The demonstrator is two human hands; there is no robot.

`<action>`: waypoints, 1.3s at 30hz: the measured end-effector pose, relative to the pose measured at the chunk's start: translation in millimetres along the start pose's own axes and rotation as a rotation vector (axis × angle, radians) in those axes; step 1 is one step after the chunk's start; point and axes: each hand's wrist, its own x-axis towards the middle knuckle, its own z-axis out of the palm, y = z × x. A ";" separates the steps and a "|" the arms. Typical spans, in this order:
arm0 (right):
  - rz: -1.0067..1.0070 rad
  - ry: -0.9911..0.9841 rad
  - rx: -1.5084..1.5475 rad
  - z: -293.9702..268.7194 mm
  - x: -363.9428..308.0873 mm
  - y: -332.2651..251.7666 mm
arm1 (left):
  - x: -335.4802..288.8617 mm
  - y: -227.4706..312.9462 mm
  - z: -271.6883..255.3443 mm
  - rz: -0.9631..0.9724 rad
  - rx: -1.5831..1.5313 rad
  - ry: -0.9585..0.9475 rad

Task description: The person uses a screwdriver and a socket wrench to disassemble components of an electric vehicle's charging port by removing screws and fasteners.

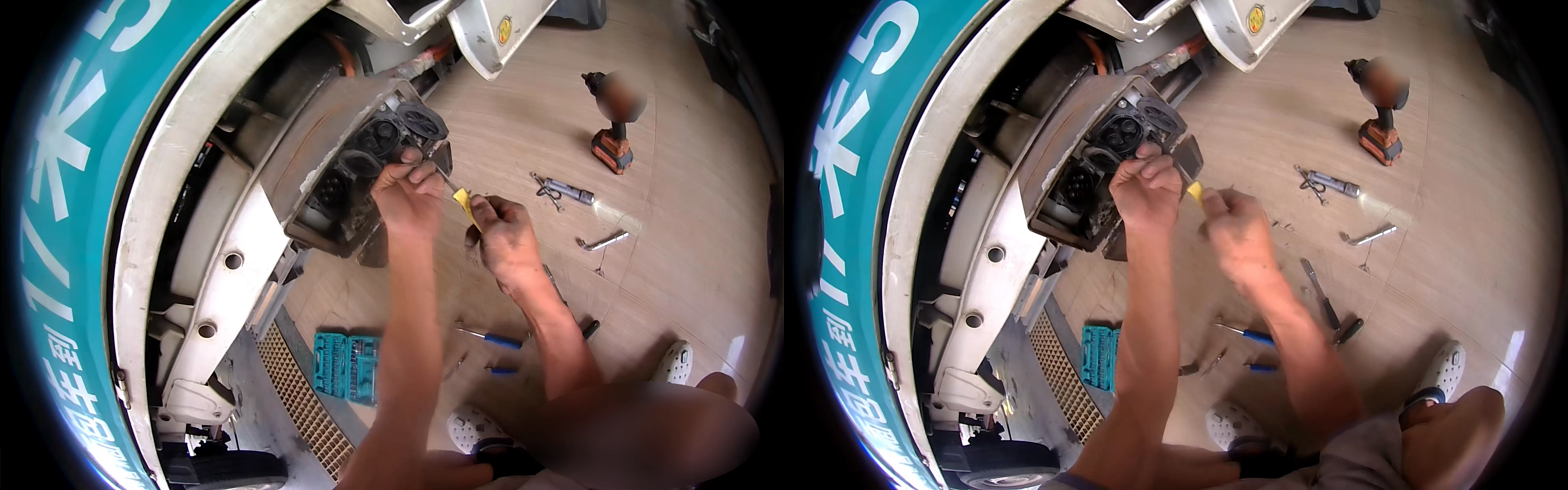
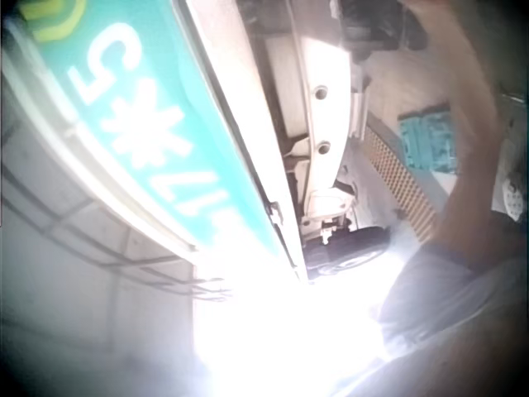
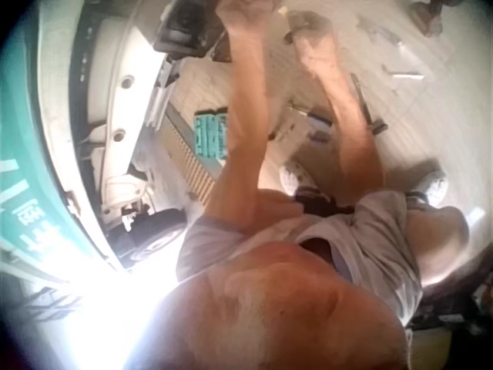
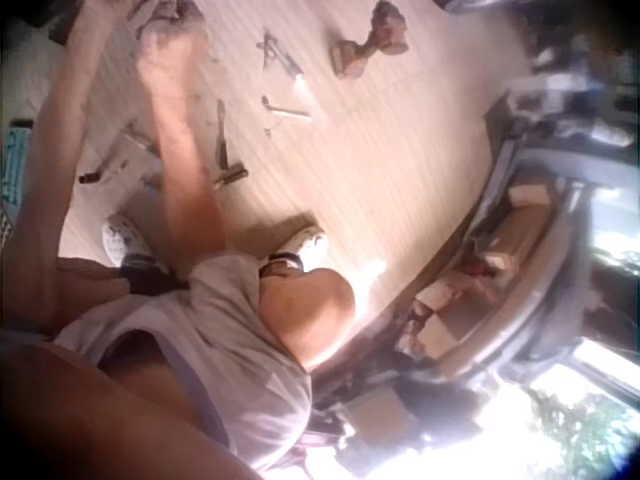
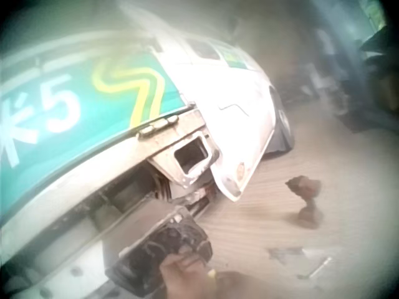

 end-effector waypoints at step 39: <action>0.278 -0.416 0.703 -26.6 28.4 -3.6 | 6.0 -38.4 21.5 0.253 1.201 0.587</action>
